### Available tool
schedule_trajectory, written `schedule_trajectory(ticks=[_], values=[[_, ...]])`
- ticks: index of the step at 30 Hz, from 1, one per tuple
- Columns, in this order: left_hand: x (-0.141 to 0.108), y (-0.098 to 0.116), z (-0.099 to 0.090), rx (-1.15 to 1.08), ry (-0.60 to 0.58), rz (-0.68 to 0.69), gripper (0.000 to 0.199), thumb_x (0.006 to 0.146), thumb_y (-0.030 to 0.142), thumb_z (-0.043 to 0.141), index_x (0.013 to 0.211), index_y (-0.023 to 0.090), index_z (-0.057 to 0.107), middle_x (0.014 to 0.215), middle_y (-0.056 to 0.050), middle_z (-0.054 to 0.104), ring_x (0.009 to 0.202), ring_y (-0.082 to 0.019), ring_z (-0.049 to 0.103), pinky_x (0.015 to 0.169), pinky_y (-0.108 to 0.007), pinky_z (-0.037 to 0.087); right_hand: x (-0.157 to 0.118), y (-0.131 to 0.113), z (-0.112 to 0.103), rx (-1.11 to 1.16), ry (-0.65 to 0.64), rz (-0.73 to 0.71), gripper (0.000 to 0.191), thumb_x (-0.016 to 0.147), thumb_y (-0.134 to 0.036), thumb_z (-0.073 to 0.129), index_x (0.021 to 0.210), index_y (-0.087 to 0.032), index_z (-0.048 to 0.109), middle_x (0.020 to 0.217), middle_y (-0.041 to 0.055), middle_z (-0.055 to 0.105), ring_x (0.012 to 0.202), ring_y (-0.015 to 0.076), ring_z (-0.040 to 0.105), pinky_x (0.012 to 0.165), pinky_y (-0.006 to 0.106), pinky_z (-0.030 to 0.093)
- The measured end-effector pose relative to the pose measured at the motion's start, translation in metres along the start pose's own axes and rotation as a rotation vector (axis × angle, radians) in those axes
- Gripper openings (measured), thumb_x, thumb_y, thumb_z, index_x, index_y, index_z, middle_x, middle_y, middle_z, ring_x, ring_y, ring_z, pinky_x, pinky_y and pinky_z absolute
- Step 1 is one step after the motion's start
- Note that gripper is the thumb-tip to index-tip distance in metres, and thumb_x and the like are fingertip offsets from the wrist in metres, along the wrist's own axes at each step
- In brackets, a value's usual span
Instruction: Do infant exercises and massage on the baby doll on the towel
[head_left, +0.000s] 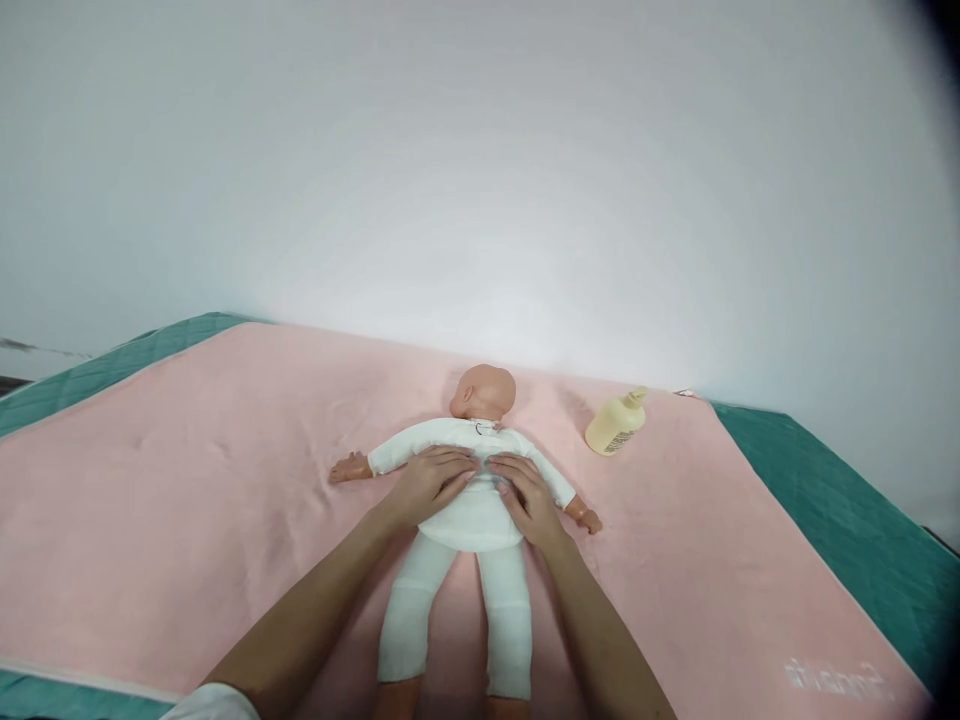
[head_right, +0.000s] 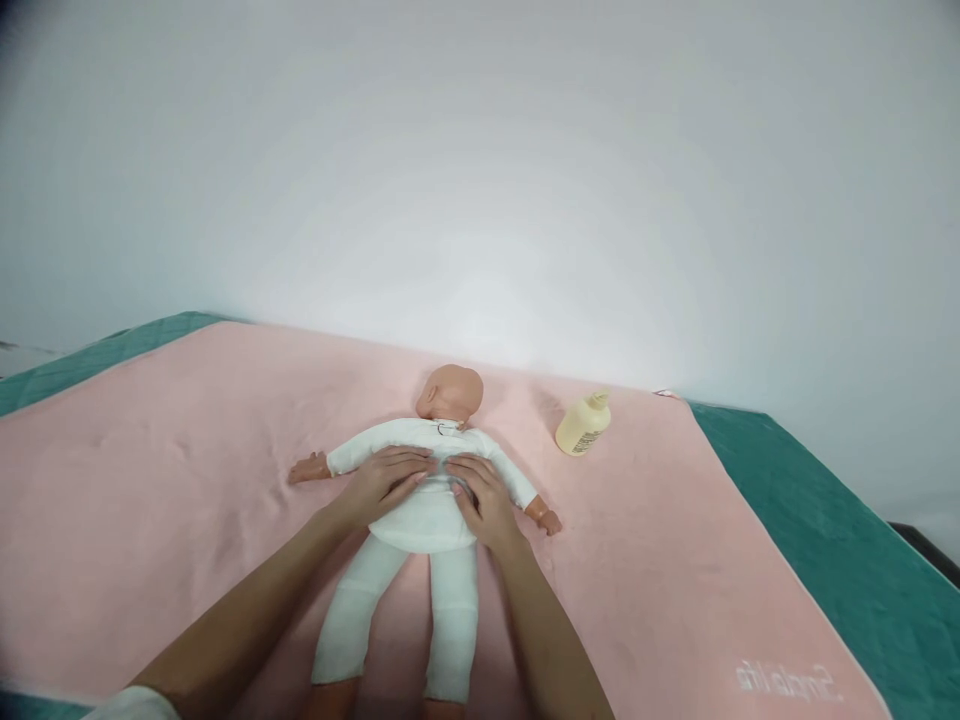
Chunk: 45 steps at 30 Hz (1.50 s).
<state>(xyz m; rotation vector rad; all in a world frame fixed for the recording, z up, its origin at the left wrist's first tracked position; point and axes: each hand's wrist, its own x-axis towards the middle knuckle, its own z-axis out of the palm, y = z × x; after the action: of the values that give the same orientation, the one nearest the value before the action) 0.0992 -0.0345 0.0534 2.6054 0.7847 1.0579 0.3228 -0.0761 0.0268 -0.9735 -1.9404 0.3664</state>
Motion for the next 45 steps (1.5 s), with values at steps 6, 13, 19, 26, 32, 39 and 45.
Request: schedule_trajectory(ticks=[6,13,19,26,32,39,45], values=[[0.004,-0.003,-0.005,0.014,0.074,-0.002,0.027,0.098,0.026,0.047,0.107,0.020,0.071,0.115,-0.007,0.072,0.112,-0.021,0.064,0.099,-0.041,0.051,0.005,0.004,-0.001,-0.047,-0.022,-0.026,0.035,0.099,-0.030,0.046,0.133,-0.027,0.057,0.134,0.0067,0.061,0.130,0.0230,0.050,0.111,0.048,0.041],[0.004,-0.005,-0.001,0.061,0.026,-0.029,0.028,0.098,0.029,0.047,0.113,0.021,0.069,0.118,-0.007,0.071,0.112,-0.022,0.065,0.098,-0.042,0.051,0.004,0.006,-0.002,-0.110,-0.090,-0.041,0.041,0.100,-0.031,0.044,0.140,-0.028,0.050,0.144,0.0064,0.053,0.134,0.0233,0.046,0.113,0.048,0.039],[0.005,-0.005,0.001,0.057,0.007,-0.075,0.028,0.098,0.031,0.047,0.111,0.020,0.070,0.114,-0.007,0.072,0.108,-0.022,0.066,0.097,-0.042,0.052,0.006,0.002,-0.002,-0.092,-0.108,0.013,0.044,0.100,-0.035,0.043,0.144,-0.027,0.044,0.141,0.0072,0.055,0.133,0.0240,0.049,0.113,0.047,0.041],[0.006,-0.005,0.003,0.038,-0.028,-0.110,0.030,0.098,0.034,0.046,0.110,0.021,0.071,0.111,-0.006,0.073,0.106,-0.022,0.066,0.096,-0.041,0.052,0.008,0.000,-0.004,-0.087,-0.148,0.064,0.046,0.099,-0.038,0.046,0.144,-0.027,0.043,0.140,0.0069,0.056,0.130,0.0258,0.051,0.110,0.045,0.043],[0.007,-0.005,-0.005,-0.016,0.033,-0.119,0.029,0.098,0.031,0.046,0.106,0.021,0.072,0.112,-0.006,0.073,0.106,-0.021,0.067,0.097,-0.040,0.053,0.004,0.002,-0.004,-0.035,-0.102,0.074,0.045,0.099,-0.036,0.047,0.143,-0.029,0.043,0.141,0.0073,0.054,0.132,0.0243,0.049,0.112,0.045,0.042],[0.011,-0.009,-0.005,0.068,-0.004,-0.065,0.030,0.098,0.034,0.048,0.117,0.022,0.068,0.127,-0.006,0.067,0.124,-0.024,0.057,0.105,-0.045,0.045,0.004,0.007,0.002,-0.008,-0.049,0.056,0.045,0.100,-0.037,0.045,0.143,-0.026,0.043,0.149,0.0086,0.045,0.141,0.0241,0.039,0.118,0.047,0.034],[0.011,-0.010,0.002,0.112,-0.049,-0.106,0.036,0.097,0.039,0.048,0.124,0.021,0.063,0.128,-0.009,0.066,0.123,-0.025,0.057,0.104,-0.046,0.045,0.002,0.014,0.005,-0.026,-0.098,0.097,0.049,0.100,-0.039,0.043,0.148,-0.027,0.038,0.150,0.0072,0.046,0.141,0.0238,0.039,0.118,0.047,0.034]])
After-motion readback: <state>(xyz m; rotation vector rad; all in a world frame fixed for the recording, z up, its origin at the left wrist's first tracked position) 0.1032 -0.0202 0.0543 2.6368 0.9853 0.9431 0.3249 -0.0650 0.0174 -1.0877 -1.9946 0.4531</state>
